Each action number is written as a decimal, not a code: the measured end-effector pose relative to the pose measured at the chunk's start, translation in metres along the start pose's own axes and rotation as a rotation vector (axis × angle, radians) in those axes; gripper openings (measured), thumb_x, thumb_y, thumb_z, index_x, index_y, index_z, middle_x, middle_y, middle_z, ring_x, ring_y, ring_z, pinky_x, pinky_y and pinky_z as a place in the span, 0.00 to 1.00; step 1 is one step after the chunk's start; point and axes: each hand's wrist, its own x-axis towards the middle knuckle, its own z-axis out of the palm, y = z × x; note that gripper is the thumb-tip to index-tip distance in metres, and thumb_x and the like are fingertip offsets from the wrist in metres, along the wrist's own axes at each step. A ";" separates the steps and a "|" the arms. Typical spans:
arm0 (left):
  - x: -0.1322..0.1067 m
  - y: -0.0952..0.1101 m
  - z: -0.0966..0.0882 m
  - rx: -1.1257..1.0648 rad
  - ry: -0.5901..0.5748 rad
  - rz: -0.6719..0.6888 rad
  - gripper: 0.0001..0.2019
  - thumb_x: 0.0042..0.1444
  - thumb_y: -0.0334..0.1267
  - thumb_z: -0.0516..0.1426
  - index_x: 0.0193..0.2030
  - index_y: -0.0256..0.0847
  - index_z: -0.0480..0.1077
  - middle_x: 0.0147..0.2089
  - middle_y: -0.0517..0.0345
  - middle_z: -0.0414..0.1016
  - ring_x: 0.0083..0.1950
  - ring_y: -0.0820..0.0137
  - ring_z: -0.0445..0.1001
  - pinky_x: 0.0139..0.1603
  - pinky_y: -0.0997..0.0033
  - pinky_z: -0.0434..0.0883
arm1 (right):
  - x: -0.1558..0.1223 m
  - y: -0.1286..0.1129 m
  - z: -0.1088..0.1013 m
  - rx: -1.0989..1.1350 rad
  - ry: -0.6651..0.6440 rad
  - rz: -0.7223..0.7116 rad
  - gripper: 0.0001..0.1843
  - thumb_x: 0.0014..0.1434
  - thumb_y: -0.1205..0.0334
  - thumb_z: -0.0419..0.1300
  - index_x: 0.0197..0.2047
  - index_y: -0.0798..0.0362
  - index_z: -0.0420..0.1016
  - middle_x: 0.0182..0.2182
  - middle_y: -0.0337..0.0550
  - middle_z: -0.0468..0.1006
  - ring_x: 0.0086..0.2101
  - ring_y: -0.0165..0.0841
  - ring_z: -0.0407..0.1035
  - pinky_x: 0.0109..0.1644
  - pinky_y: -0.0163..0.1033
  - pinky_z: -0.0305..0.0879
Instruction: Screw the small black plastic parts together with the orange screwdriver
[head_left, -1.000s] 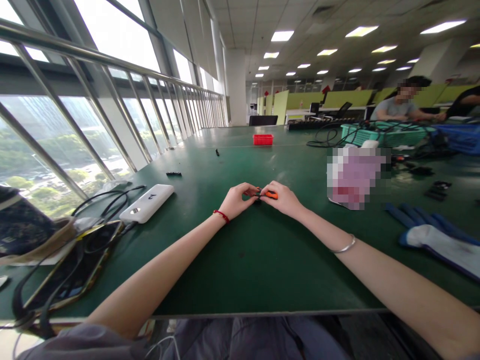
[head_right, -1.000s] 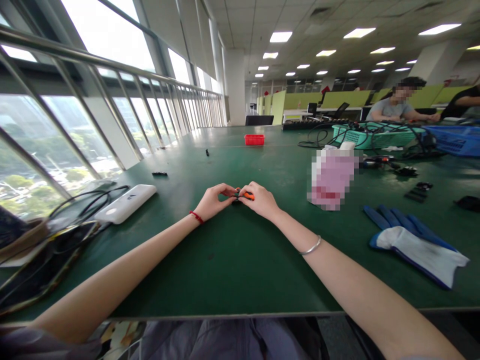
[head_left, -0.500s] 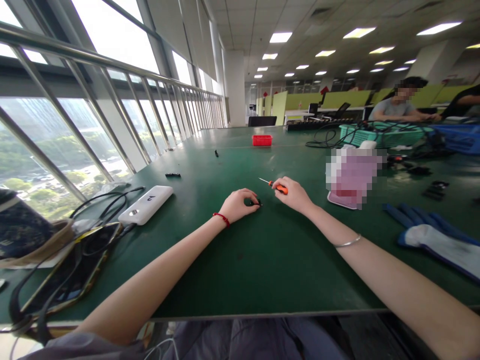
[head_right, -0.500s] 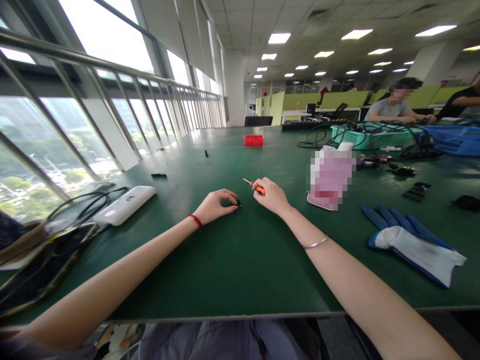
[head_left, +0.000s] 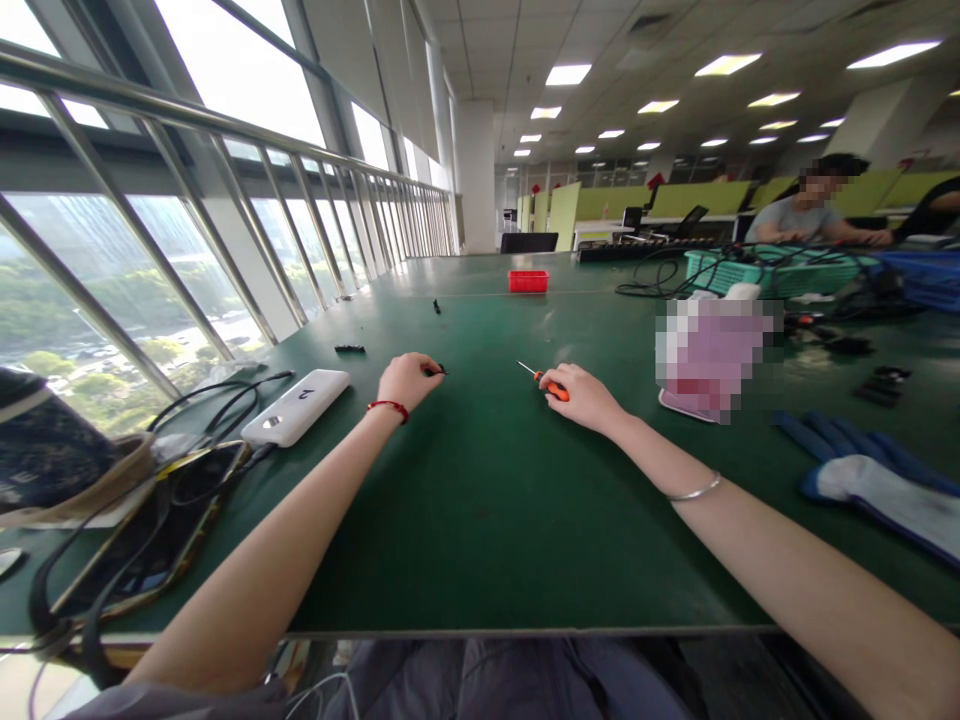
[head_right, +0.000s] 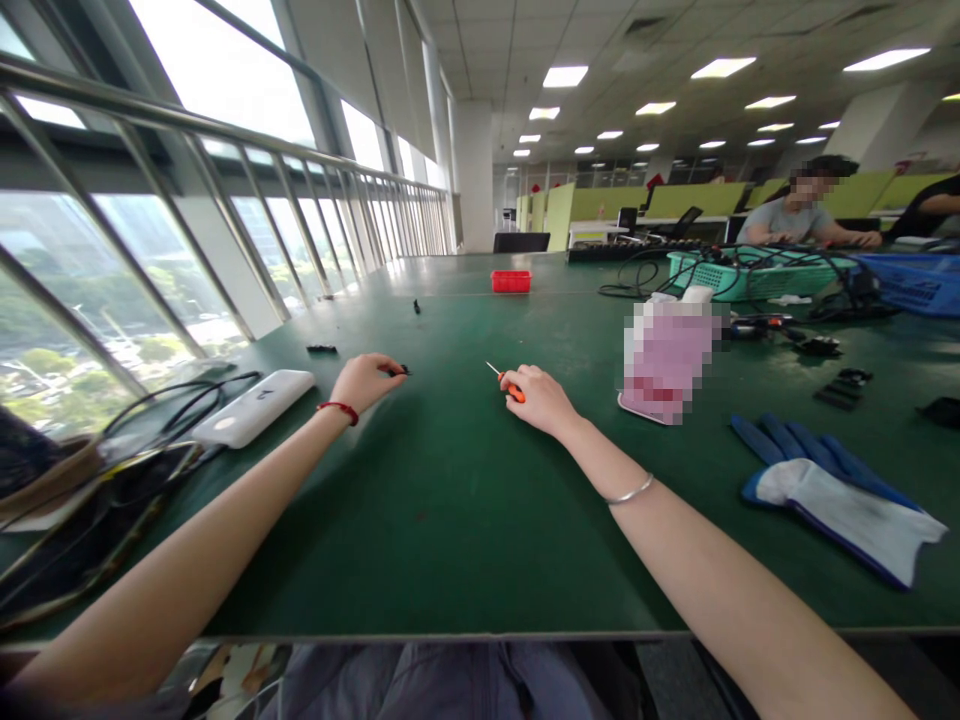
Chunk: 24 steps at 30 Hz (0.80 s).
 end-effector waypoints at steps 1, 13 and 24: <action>0.000 -0.012 -0.009 0.089 0.023 -0.044 0.12 0.48 0.41 0.56 0.35 0.41 0.77 0.41 0.55 0.78 0.44 0.60 0.73 0.45 0.66 0.69 | 0.000 0.000 0.000 -0.009 -0.003 -0.006 0.09 0.52 0.65 0.54 0.38 0.51 0.72 0.34 0.43 0.71 0.37 0.35 0.65 0.40 0.37 0.59; -0.019 -0.066 -0.055 0.362 -0.099 -0.358 0.16 0.49 0.44 0.56 0.42 0.40 0.77 0.43 0.49 0.75 0.48 0.57 0.65 0.46 0.63 0.65 | -0.001 -0.001 0.000 -0.062 -0.020 -0.040 0.09 0.52 0.66 0.55 0.37 0.51 0.72 0.34 0.44 0.71 0.37 0.35 0.64 0.41 0.38 0.59; -0.017 -0.084 -0.061 0.328 -0.006 -0.421 0.19 0.48 0.50 0.55 0.41 0.41 0.77 0.43 0.49 0.73 0.50 0.53 0.60 0.48 0.58 0.60 | -0.001 -0.001 -0.001 -0.064 -0.037 -0.037 0.09 0.53 0.65 0.55 0.38 0.50 0.72 0.35 0.43 0.70 0.39 0.35 0.64 0.41 0.38 0.59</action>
